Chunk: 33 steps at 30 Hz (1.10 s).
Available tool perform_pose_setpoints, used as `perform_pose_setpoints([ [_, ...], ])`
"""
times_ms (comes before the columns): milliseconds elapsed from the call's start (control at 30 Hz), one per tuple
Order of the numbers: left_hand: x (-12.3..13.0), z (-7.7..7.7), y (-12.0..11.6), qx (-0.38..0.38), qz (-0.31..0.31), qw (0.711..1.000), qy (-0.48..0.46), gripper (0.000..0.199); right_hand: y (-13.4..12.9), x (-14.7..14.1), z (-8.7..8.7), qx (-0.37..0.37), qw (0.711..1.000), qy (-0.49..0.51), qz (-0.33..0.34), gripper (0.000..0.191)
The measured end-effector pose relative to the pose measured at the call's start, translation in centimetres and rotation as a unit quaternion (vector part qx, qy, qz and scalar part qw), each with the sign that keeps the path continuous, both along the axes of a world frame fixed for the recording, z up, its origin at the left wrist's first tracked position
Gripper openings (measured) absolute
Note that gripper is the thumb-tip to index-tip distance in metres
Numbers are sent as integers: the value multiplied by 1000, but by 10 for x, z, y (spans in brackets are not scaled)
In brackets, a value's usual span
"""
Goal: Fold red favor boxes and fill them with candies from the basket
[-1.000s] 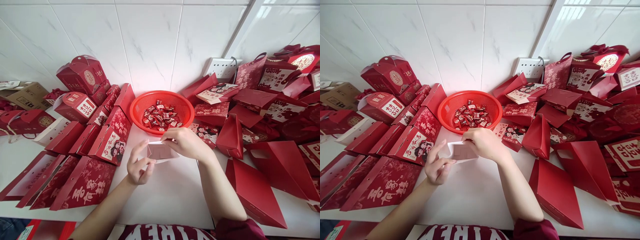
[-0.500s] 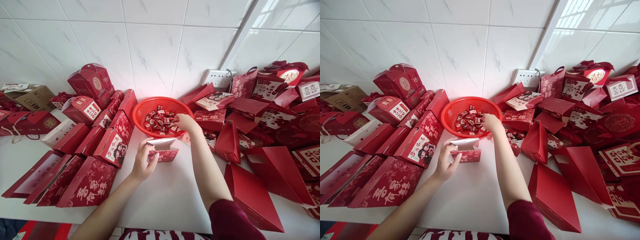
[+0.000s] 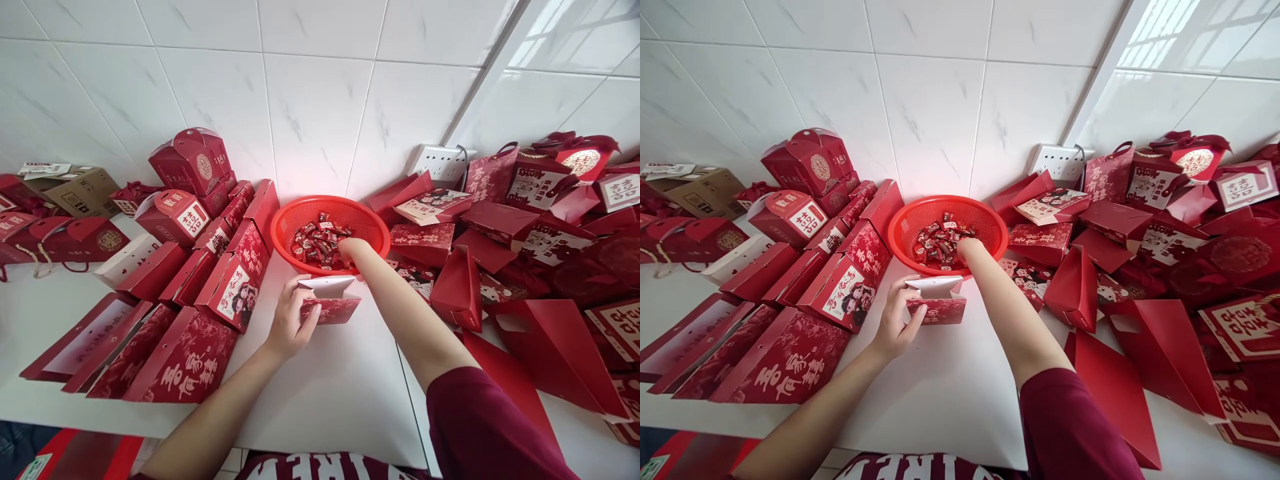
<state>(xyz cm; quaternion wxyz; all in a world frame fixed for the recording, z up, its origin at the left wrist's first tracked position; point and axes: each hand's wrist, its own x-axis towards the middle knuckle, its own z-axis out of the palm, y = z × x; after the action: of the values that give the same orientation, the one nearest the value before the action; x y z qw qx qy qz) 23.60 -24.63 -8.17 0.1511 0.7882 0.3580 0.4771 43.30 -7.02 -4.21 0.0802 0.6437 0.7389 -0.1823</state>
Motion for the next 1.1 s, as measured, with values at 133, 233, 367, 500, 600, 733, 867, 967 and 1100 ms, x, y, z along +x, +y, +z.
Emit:
perform_pose_setpoints([
  [133,1,0,0,-3,-4,1000,2,15,-8,18,10,9,997,80,-15,24],
  [233,1,0,0,1,-6,1000,-5,15,-26,32,14,66,981,184,-11,25],
  [367,1,0,1,5,-10,1000,-9,17,-67,41,17,131,940,316,4,44],
  [500,1,-1,3,16,-14,1000,-16,17,-112,39,28,127,856,499,57,43],
  [600,1,-3,2,26,-15,999,-16,17,-135,39,39,115,816,559,91,37],
  [733,2,-5,-1,46,-22,999,-6,18,-149,42,50,144,819,550,74,36],
  [867,4,-3,-4,59,-39,997,8,19,-156,47,57,161,810,561,60,33],
  [967,5,-1,-4,64,-45,997,16,21,-166,48,65,147,809,565,68,35],
  [1100,4,-1,-1,70,-43,996,23,23,-183,47,80,166,827,527,105,30],
])
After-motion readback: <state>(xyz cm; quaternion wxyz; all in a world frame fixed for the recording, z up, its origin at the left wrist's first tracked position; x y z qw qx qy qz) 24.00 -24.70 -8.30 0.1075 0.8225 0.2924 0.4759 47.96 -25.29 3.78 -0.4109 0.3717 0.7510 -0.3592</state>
